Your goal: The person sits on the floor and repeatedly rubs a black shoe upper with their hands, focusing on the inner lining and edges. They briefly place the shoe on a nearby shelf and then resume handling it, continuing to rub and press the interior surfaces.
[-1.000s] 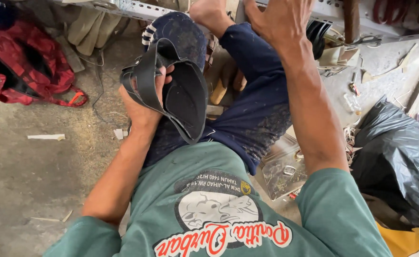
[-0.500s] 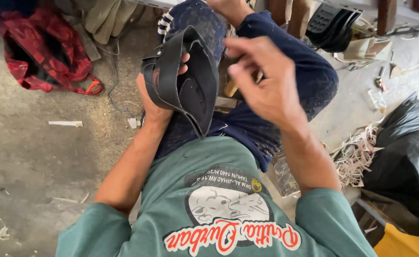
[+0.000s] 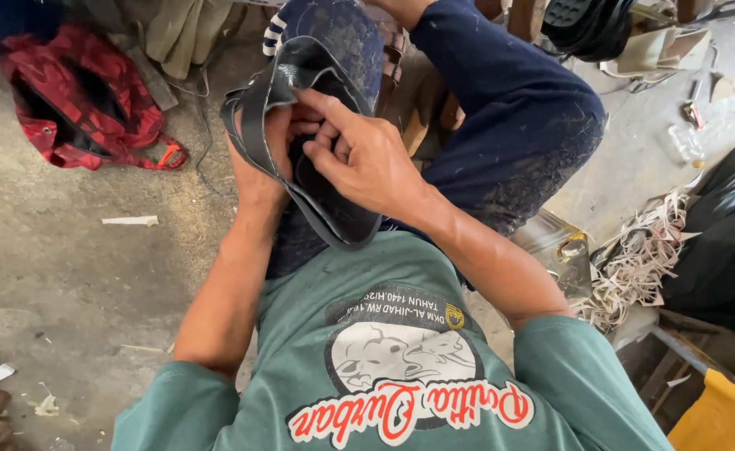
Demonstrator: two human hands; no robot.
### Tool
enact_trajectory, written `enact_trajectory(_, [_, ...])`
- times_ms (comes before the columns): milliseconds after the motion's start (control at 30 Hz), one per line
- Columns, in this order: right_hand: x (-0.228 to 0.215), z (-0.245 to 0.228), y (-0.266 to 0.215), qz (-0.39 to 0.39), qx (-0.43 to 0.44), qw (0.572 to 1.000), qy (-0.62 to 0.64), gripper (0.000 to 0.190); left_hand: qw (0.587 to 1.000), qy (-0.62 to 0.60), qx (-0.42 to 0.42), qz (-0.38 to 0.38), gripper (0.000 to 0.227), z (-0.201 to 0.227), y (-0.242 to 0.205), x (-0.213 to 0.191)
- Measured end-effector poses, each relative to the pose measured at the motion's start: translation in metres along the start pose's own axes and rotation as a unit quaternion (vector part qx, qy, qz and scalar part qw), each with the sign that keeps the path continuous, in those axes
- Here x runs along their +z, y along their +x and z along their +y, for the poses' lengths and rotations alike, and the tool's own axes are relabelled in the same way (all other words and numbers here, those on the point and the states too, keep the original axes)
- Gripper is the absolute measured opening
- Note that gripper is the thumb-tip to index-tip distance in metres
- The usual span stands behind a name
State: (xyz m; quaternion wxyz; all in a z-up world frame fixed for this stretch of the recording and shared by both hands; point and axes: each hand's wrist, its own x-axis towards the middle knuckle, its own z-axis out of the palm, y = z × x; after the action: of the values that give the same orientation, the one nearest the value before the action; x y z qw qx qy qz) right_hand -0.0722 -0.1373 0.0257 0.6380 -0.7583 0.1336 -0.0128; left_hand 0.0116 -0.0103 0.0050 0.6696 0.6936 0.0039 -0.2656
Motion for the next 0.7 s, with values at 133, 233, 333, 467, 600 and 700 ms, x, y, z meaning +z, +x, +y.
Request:
enact_trajectory(133, [-0.015,-0.012,0.001,0.009,-0.004,1.0,0.005,0.034,0.999,-0.037,-0.04,0.001,0.023,-0.012,0.007,-0.005])
enact_trajectory(233, [-0.028,-0.034,0.004,-0.004,-0.005,0.989,-0.149,0.046,0.995,-0.094,-0.035,-0.012,0.021,-0.004,0.0,-0.004])
enact_trajectory(333, [-0.015,0.013,0.0,-0.019,-0.074,0.92,-0.385,0.068,0.993,-0.118,0.018,0.004,0.02,-0.016,-0.003,-0.004])
enact_trajectory(467, [-0.018,-0.016,-0.007,0.005,-0.107,0.944,-0.312,0.039,0.997,-0.077,0.014,0.001,0.018,-0.021,-0.006,-0.01])
enact_trajectory(600, [-0.011,-0.007,-0.002,-0.02,-0.03,0.966,-0.255,0.064,0.992,0.022,0.105,-0.065,0.024,-0.035,-0.004,-0.023])
enact_trajectory(700, [-0.022,-0.024,0.001,-0.039,-0.041,0.979,-0.195,0.048,0.975,0.09,0.174,-0.109,0.023,-0.043,0.0,-0.028])
